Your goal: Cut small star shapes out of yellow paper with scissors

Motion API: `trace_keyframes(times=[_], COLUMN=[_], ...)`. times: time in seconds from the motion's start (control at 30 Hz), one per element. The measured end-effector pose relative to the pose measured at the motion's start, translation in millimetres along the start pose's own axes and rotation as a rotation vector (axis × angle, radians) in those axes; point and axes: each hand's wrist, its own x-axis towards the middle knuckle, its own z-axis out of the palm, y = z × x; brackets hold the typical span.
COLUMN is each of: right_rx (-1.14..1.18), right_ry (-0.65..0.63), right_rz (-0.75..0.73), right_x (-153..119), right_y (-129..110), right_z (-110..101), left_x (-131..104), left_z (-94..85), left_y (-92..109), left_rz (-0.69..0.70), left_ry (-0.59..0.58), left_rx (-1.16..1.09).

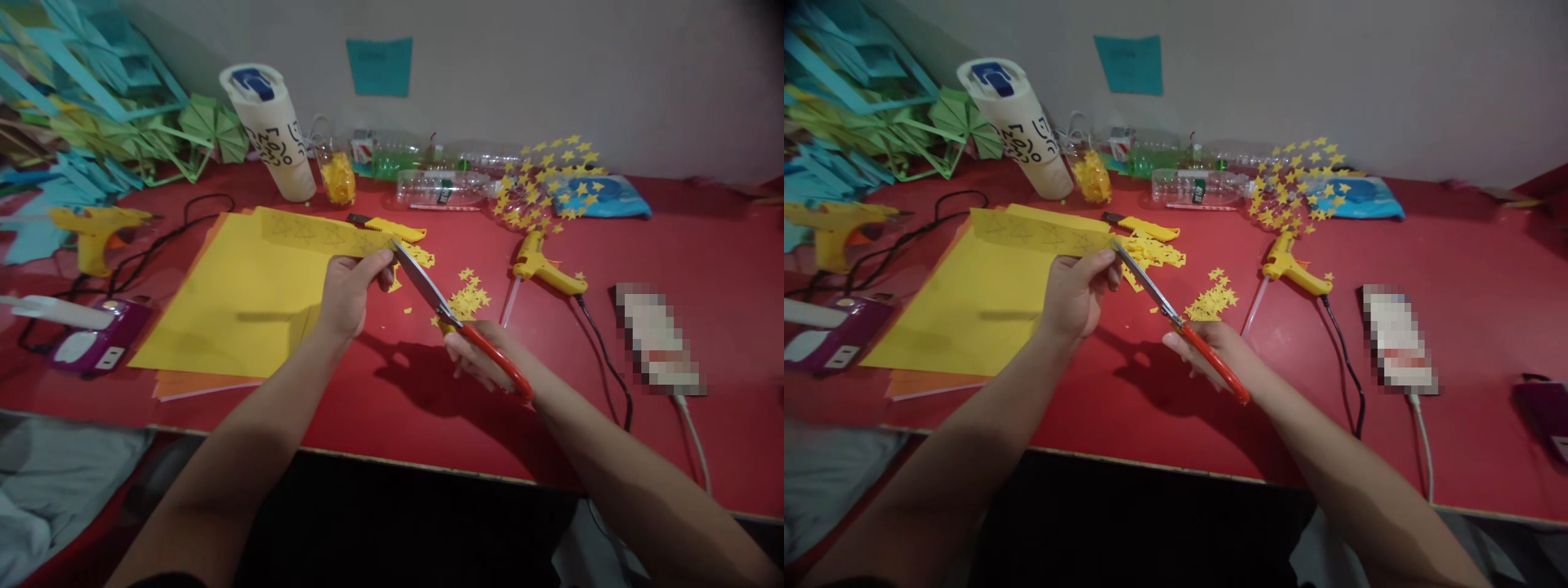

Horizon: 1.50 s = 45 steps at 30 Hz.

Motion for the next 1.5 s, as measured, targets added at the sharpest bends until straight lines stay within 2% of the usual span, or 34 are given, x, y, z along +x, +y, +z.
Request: trace_keyframes(times=[0.27,0.73,0.97,1.3,1.5], right_rx=[-0.002,-0.021,-0.012,0.054,0.051], right_ry=[0.009,0.004,0.008,-0.035,-0.038], right_rz=[0.074,0.001,-0.007,-0.061,-0.113], right_x=[-1,1,2,-2,-1], right_y=[-8,2,6,2,2], right_z=[0,-2,-4,-4,-1], left_x=[1,2,8,0,-1], left_z=[0.9,-1.9,-8.0,-11.5,-13.2], left_y=[2,6,3,-10,-15], left_rz=[-0.013,-0.043,-0.03,0.057,0.028], left_ry=[-0.007,-0.01,0.047,0.006,-0.023], left_rx=[-0.039,-0.001,-0.019,0.167,0.225])
